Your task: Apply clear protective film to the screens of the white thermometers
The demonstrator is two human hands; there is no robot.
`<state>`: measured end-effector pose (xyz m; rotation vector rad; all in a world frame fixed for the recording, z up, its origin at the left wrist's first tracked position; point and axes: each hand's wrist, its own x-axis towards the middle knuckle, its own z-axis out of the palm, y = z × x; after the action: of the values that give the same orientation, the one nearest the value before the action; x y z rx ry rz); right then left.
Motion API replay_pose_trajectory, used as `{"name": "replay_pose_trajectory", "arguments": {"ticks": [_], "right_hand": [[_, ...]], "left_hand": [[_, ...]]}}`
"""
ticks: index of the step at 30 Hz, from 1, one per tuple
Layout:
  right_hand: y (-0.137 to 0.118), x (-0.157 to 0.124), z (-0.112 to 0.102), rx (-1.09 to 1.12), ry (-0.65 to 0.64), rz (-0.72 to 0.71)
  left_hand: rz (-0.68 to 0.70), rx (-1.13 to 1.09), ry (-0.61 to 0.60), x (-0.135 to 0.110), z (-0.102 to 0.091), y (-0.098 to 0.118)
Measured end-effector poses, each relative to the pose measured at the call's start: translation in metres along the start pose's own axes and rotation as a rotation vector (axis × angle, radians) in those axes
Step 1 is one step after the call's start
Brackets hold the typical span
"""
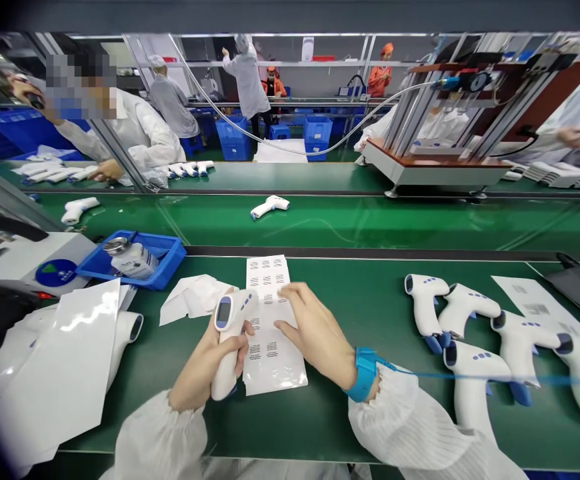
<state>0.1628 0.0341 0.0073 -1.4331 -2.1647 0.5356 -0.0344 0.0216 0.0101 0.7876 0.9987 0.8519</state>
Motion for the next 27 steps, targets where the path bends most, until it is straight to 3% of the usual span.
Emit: {"name": "replay_pose_trajectory", "arguments": {"ticks": [2, 4, 8, 17, 27], "right_hand": [[0.012, -0.007, 0.017, 0.101, -0.093, 0.093], [0.019, -0.014, 0.032, 0.158, -0.128, 0.144], [0.021, -0.022, 0.049, 0.219, -0.044, 0.190], [0.025, -0.019, 0.056, 0.296, -0.027, 0.171], [0.013, -0.010, 0.052, 0.222, -0.076, 0.191]], "left_hand": [[0.001, -0.100, 0.141, -0.006, 0.002, -0.013], [-0.006, -0.147, 0.185, -0.008, 0.010, -0.026], [0.057, -0.152, 0.191, -0.002, 0.026, -0.044], [0.094, -0.172, 0.175, 0.002, 0.030, -0.041], [0.082, -0.114, 0.166, 0.010, 0.029, -0.043]]}}
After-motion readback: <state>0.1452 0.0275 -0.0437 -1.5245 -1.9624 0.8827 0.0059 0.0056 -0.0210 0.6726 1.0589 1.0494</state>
